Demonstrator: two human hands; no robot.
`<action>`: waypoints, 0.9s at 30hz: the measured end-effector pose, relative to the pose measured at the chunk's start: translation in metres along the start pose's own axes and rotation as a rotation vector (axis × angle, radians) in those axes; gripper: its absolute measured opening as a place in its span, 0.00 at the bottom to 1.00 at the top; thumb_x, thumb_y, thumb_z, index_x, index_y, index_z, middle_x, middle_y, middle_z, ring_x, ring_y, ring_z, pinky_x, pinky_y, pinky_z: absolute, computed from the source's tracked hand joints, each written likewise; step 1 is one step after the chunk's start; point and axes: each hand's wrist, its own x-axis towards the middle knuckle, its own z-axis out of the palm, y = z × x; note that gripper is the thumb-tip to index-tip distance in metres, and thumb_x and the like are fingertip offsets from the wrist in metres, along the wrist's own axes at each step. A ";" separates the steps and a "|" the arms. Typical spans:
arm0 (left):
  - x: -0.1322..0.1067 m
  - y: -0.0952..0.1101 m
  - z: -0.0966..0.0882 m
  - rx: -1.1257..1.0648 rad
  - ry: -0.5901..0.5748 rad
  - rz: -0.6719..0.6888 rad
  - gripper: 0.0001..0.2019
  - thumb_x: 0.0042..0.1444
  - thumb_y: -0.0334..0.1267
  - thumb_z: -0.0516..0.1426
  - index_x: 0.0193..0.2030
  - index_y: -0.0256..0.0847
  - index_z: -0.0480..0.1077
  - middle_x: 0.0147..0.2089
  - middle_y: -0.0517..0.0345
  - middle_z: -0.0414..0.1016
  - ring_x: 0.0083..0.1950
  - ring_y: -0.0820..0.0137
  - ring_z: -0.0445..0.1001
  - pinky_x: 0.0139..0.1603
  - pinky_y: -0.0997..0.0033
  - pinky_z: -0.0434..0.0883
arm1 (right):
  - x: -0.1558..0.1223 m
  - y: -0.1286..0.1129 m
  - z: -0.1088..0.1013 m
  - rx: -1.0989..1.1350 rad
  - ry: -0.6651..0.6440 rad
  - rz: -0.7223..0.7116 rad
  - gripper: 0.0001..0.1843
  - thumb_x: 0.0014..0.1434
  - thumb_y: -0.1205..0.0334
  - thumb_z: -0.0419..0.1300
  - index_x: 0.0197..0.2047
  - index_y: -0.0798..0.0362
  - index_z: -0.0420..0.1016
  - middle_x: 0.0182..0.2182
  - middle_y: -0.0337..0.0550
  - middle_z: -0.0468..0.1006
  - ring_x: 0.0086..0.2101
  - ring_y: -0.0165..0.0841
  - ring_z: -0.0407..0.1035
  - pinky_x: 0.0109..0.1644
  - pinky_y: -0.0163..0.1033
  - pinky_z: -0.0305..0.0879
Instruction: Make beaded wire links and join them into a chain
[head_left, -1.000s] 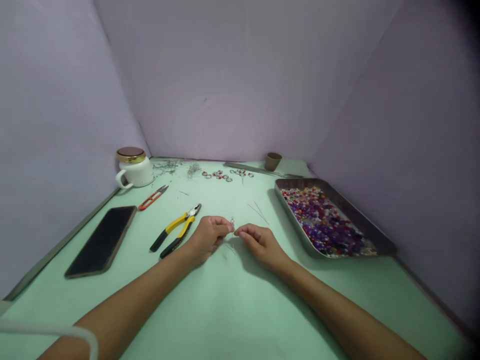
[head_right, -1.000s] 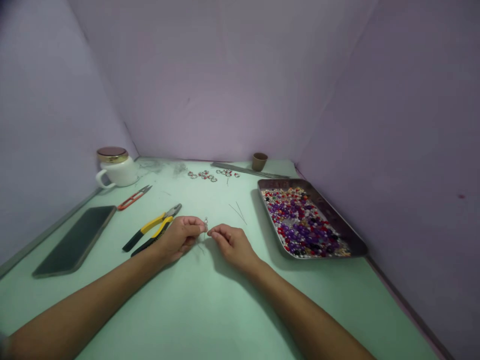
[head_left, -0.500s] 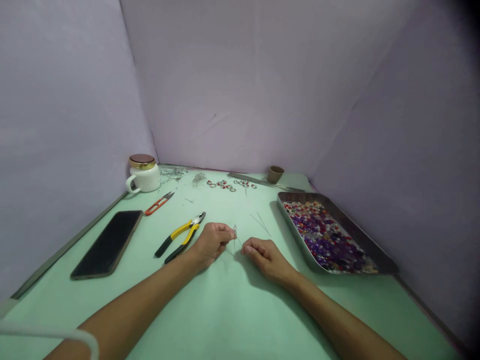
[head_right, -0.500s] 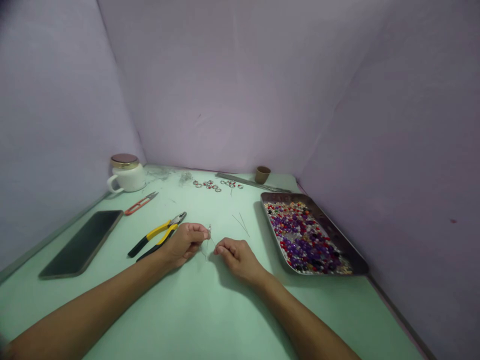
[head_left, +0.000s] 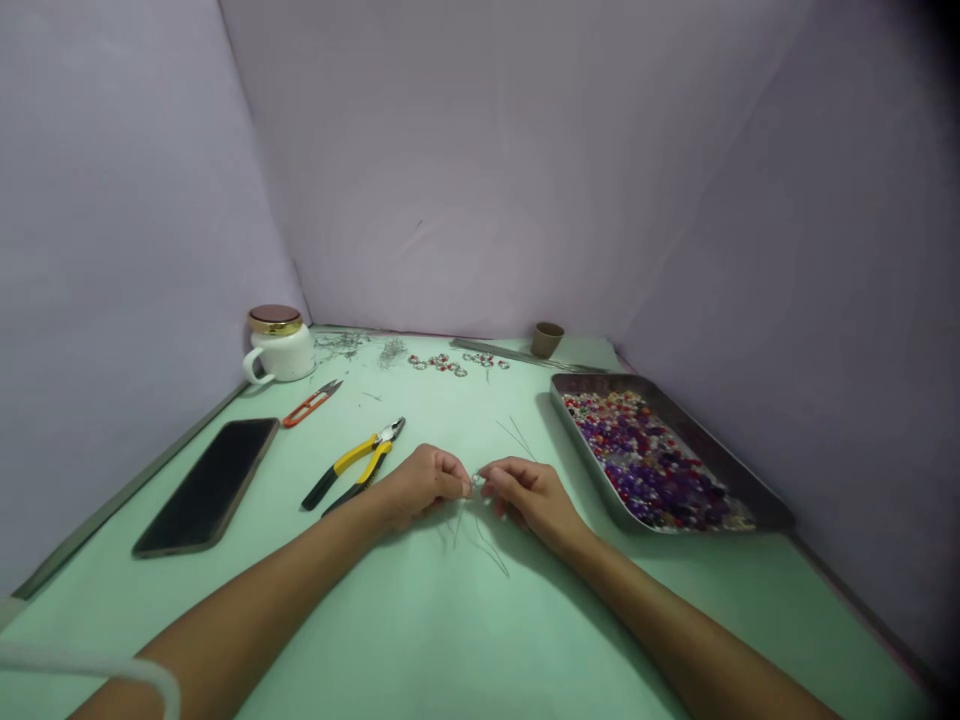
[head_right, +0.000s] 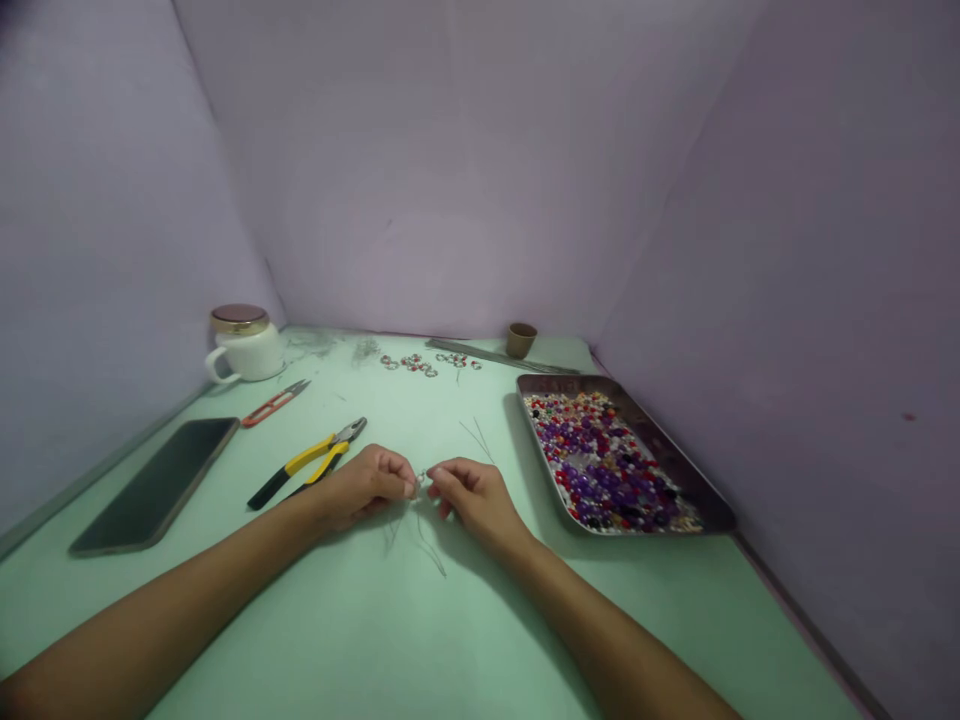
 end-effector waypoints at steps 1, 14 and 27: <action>0.000 0.000 0.001 0.013 -0.003 -0.004 0.02 0.36 0.31 0.56 0.20 0.35 0.66 0.09 0.70 0.52 0.10 0.83 0.45 0.11 0.80 0.39 | 0.000 -0.002 0.002 0.025 -0.027 0.055 0.13 0.52 0.55 0.55 0.28 0.56 0.72 0.17 0.37 0.70 0.13 0.21 0.55 0.15 0.28 0.49; -0.007 0.003 0.015 0.005 -0.016 -0.029 0.07 0.40 0.35 0.56 0.17 0.38 0.61 0.09 0.72 0.49 0.11 0.83 0.42 0.11 0.79 0.39 | 0.001 0.002 0.008 0.284 0.008 0.147 0.11 0.44 0.58 0.62 0.23 0.57 0.69 0.15 0.35 0.70 0.15 0.22 0.60 0.15 0.27 0.55; -0.010 -0.001 0.027 -0.361 -0.072 -0.016 0.11 0.37 0.36 0.61 0.19 0.36 0.61 0.10 0.72 0.51 0.11 0.86 0.41 0.11 0.80 0.38 | 0.002 0.003 0.008 0.548 -0.036 0.051 0.11 0.45 0.59 0.63 0.22 0.57 0.69 0.14 0.32 0.67 0.13 0.19 0.56 0.17 0.27 0.51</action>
